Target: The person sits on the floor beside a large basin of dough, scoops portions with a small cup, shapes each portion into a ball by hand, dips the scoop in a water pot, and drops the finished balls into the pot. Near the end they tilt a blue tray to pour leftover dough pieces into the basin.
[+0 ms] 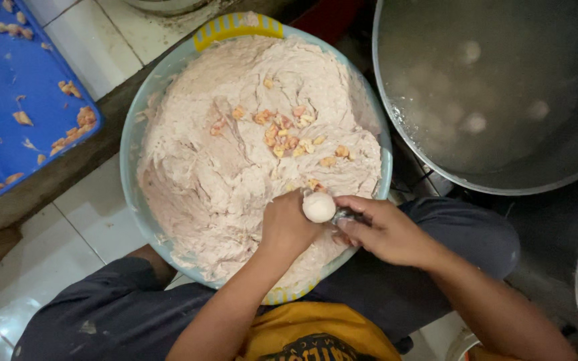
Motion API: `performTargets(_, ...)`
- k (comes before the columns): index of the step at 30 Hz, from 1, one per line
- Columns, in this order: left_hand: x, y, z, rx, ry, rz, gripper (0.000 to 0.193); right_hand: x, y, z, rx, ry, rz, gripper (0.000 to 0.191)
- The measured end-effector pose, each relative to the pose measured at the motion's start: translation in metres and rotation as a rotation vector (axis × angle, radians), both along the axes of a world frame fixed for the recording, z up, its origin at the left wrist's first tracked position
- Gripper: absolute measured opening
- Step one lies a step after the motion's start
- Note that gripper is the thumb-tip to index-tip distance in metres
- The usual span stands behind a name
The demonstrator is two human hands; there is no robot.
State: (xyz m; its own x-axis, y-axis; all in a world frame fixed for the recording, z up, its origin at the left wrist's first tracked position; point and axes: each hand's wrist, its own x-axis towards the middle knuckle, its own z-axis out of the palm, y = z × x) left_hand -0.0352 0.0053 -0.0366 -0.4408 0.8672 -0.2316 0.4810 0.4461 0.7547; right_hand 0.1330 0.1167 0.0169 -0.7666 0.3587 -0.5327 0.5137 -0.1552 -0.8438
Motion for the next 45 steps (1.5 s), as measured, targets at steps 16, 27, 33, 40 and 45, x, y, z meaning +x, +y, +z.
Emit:
performTargets(16, 0.007, -0.017, -0.030, 0.187, 0.070, -1.048, 0.040, 0.021, 0.152, 0.013, 1.206, -0.305, -0.192, 0.038)
performTargets(27, 0.015, -0.035, -0.052, 0.067, -0.246, -0.404, 0.029, 0.060, 0.080, 0.008, 0.624, -0.085, -0.451, 0.032)
performTargets(33, 0.018, -0.019, -0.025, 0.185, -0.352, 0.042, 0.029, 0.054, 0.033, -0.004, 0.099, -0.050, -0.293, 0.027)
performTargets(40, 0.020, -0.011, 0.000, 0.265, -0.233, 0.014, 0.031, 0.034, -0.014, 0.003, 0.037, -0.098, -0.178, 0.043)
performTargets(45, 0.022, -0.016, -0.021, 0.093, -0.189, -0.105, 0.035, 0.027, -0.021, 0.000, -0.068, -0.081, -0.082, 0.045)
